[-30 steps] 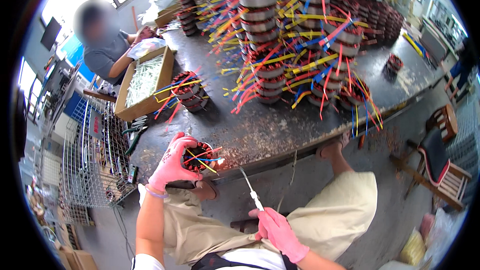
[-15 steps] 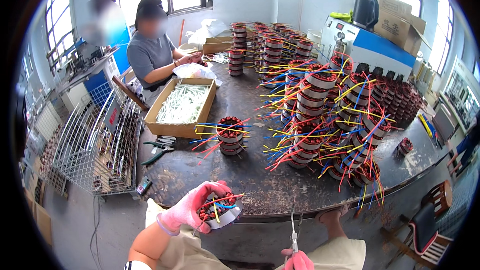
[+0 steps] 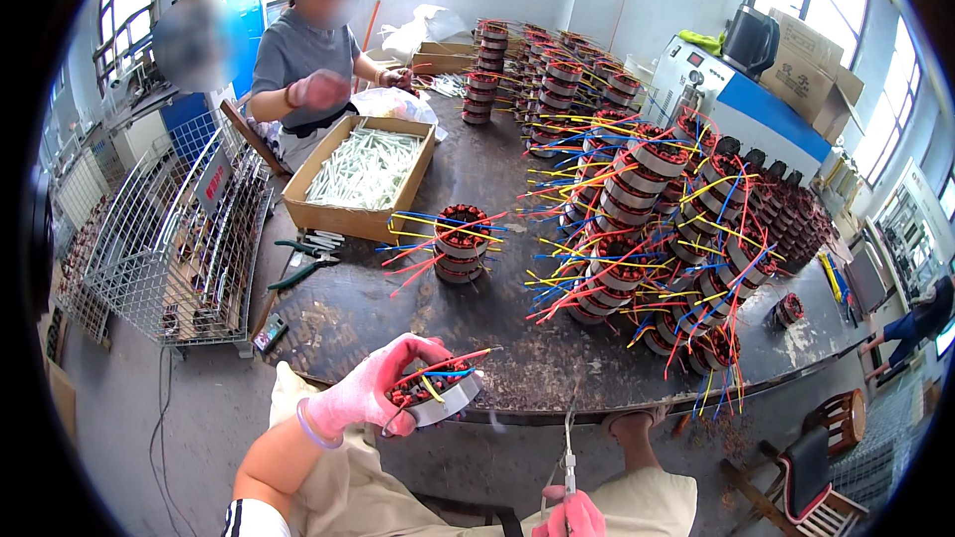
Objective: The person uses a lighter to melt and fuse the ends of multi-colored wires attached to copper coil components while holding the components by hand over a workbench.
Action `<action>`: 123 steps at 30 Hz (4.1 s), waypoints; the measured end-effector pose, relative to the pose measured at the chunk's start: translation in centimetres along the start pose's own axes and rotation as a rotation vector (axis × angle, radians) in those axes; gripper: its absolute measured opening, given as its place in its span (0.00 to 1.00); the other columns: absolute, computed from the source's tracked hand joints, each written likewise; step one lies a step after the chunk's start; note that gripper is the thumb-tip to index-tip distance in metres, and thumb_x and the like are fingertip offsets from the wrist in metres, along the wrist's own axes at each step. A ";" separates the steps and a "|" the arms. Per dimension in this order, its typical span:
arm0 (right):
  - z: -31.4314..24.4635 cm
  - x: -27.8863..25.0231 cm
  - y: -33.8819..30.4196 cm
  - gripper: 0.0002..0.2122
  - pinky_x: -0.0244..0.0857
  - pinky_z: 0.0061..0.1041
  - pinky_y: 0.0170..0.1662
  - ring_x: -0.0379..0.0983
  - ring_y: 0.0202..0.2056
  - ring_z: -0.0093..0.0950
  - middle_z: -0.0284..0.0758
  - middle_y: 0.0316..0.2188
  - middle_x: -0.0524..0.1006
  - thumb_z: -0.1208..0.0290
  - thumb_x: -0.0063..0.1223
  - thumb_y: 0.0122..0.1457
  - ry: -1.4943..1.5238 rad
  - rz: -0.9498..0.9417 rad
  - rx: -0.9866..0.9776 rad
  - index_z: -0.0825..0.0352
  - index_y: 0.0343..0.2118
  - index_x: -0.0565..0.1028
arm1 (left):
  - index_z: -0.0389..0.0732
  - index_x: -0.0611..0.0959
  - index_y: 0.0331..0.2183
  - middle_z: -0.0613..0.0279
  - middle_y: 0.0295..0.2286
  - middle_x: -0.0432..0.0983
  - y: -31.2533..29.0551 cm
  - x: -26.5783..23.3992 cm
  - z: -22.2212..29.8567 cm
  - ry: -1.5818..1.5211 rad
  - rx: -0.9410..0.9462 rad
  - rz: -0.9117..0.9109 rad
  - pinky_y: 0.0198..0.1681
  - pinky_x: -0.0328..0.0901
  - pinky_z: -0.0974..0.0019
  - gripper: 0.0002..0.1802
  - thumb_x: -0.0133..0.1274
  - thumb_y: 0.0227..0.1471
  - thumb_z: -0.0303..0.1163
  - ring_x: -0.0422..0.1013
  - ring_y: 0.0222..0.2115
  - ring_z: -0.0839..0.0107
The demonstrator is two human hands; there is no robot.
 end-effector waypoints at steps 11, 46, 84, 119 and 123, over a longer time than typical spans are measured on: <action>0.1 0.3 -0.2 0.19 0.58 0.19 0.22 0.52 0.13 0.16 0.22 0.12 0.56 0.56 0.40 0.71 -0.049 -0.006 0.011 0.70 0.43 0.75 | 0.34 0.72 0.52 0.59 0.46 0.72 -0.3 -0.3 -0.4 -0.049 0.038 0.052 0.55 0.62 0.65 0.49 0.77 0.31 0.44 0.68 0.48 0.71; 0.6 0.2 -0.4 0.20 0.55 0.21 0.22 0.51 0.14 0.17 0.23 0.13 0.56 0.55 0.39 0.71 -0.102 0.007 0.038 0.70 0.44 0.74 | 0.34 0.74 0.47 0.56 0.43 0.73 -0.5 -1.0 0.9 0.254 -0.055 0.197 0.52 0.64 0.66 0.42 0.74 0.29 0.40 0.69 0.46 0.70; -1.0 -0.8 -0.7 0.22 0.57 0.17 0.22 0.53 0.14 0.15 0.22 0.14 0.59 0.55 0.39 0.71 -0.041 -0.040 -0.028 0.74 0.46 0.73 | 0.31 0.77 0.46 0.50 0.42 0.74 10.9 -10.3 9.3 0.848 0.155 0.473 0.49 0.70 0.63 0.43 0.76 0.28 0.41 0.75 0.42 0.63; -1.2 -2.4 -0.8 0.23 0.59 0.16 0.25 0.52 0.15 0.15 0.22 0.15 0.58 0.55 0.37 0.71 0.039 -0.072 -0.072 0.73 0.48 0.73 | 0.33 0.73 0.55 0.50 0.49 0.73 15.9 -10.2 6.5 0.958 0.040 0.341 0.58 0.63 0.61 0.42 0.70 0.43 0.45 0.69 0.52 0.61; -1.2 -2.5 -1.1 0.22 0.60 0.15 0.25 0.51 0.15 0.14 0.22 0.15 0.58 0.55 0.37 0.71 0.049 -0.065 -0.059 0.73 0.48 0.73 | 0.33 0.73 0.55 0.49 0.50 0.72 15.8 -9.5 7.0 1.066 0.049 0.343 0.57 0.63 0.61 0.41 0.68 0.46 0.46 0.69 0.52 0.60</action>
Point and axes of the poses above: each hand's wrist, its own y-axis towards the middle knuckle, its own x-axis out of the palm, z = x × y, the point moved 6 cm from there along y, towards the middle knuckle
